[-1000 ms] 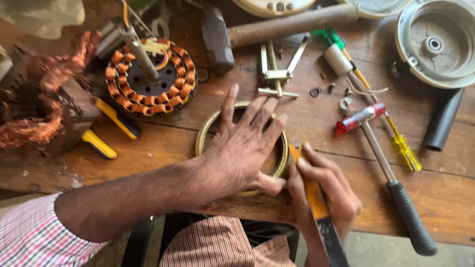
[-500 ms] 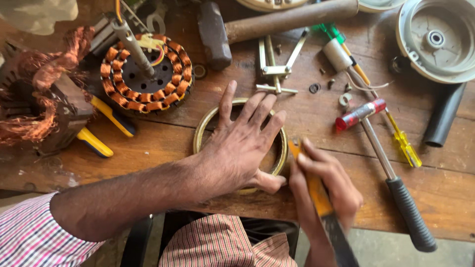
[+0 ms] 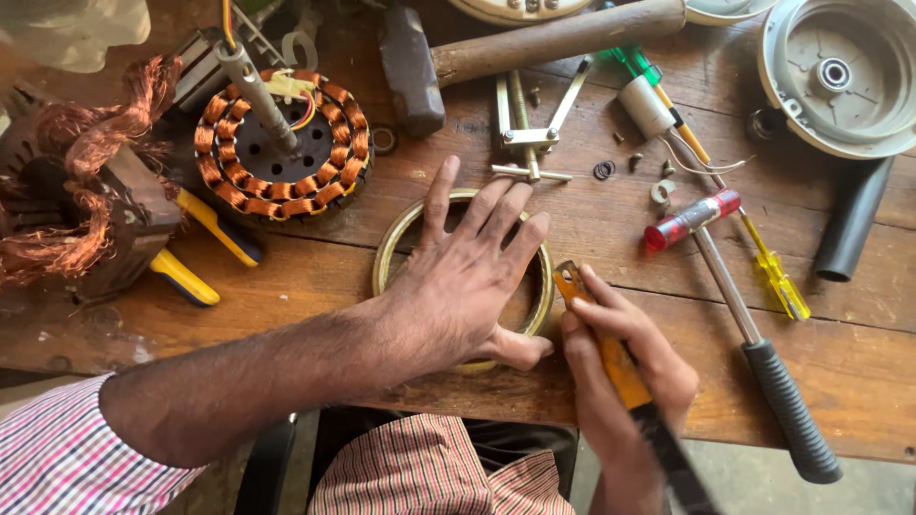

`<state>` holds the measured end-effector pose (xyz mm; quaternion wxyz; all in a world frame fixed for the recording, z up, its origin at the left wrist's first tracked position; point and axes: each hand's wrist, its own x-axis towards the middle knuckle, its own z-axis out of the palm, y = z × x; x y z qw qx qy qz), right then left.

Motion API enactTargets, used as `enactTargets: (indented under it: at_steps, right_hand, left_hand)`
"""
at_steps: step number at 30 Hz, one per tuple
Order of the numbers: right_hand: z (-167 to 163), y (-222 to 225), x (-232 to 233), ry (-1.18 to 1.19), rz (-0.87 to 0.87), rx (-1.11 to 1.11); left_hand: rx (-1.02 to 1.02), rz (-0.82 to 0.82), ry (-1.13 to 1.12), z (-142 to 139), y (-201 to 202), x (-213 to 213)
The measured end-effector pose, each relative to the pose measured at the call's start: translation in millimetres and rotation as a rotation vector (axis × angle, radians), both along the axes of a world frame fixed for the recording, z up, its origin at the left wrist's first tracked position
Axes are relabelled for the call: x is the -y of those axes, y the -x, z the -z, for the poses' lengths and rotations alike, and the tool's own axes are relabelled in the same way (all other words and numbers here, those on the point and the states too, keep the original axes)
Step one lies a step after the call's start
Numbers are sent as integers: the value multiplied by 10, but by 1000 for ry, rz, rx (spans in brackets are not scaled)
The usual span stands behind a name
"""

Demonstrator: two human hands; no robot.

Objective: The person holds a brass ring from a fan motor against the workbench and files its edge with a flat file, rotating the ring to file around its circumference. They reposition the ring and continue filing the edge throughout the clip.

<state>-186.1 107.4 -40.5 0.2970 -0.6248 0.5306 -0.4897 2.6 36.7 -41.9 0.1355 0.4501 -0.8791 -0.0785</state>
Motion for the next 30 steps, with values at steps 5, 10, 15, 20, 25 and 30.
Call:
enactTargets:
  at_steps: [5, 10, 15, 20, 25, 30]
  right_hand:
    - [-2, 12, 40, -16, 27, 125]
    - [-42, -6, 48, -73, 81, 23]
    - [-62, -14, 50, -151, 114, -39]
    - [-61, 0, 25, -141, 81, -13]
    - [-95, 57, -8, 21, -17, -75]
    - [-87, 45, -4, 26, -9, -124]
  left_hand:
    - [-18, 6, 22, 12, 1, 7]
    - [23, 26, 9, -1, 7, 5]
    - [4, 104, -17, -10, -6, 23]
    - [8, 99, -15, -11, -3, 18]
    - [5, 102, -16, -12, -10, 20]
    - [38, 69, -20, -10, -2, 3]
